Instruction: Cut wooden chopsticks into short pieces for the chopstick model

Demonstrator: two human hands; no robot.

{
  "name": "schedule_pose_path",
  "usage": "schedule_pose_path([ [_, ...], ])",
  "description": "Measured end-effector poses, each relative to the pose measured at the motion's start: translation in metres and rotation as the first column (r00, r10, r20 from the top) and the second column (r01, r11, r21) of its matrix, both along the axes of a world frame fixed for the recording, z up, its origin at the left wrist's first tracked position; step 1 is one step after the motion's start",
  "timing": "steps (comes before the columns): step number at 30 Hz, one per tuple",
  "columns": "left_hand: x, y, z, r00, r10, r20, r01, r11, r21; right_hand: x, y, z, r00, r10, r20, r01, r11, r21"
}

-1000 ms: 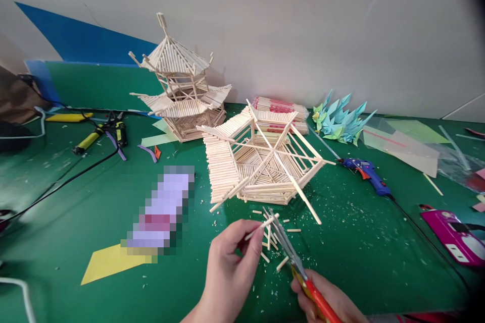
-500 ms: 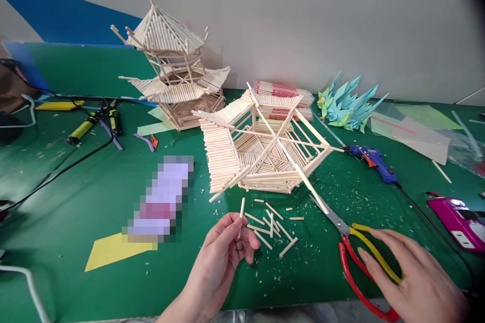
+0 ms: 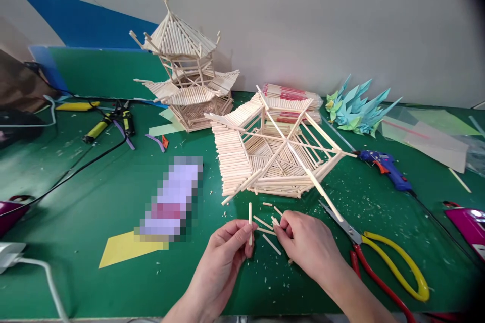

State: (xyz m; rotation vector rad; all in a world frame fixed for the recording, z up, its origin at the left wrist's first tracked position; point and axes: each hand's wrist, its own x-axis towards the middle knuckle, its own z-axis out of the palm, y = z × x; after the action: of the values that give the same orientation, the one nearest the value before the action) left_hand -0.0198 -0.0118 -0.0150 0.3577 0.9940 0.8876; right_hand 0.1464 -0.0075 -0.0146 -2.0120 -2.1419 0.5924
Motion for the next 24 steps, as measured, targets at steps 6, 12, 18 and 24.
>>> schedule_pose_path([
  [6, 0.0, 0.004, 0.002, 0.999, -0.032, -0.011, 0.032, 0.999, 0.007, 0.001, 0.0, 0.002, 0.996, -0.027, -0.09, 0.024, 0.999, -0.035],
  [12, 0.007, 0.006, 0.01, 0.989, -0.119, -0.085, 0.124, 0.991, 0.058, 0.002, 0.0, 0.022, 0.684, -0.179, -0.707, -0.043, 0.958, -0.284],
  [18, 0.015, 0.009, 0.013, 0.965, -0.208, -0.161, 0.229, 0.965, 0.125, -0.001, 0.001, 0.024, 0.429, -0.299, -0.852, -0.027, 0.939, -0.343],
  [24, 0.017, 0.008, 0.015, 0.958, -0.217, -0.19, 0.244, 0.96, 0.136, -0.001, -0.002, 0.023, 0.485, -0.241, -0.84, -0.006, 0.96, -0.279],
])
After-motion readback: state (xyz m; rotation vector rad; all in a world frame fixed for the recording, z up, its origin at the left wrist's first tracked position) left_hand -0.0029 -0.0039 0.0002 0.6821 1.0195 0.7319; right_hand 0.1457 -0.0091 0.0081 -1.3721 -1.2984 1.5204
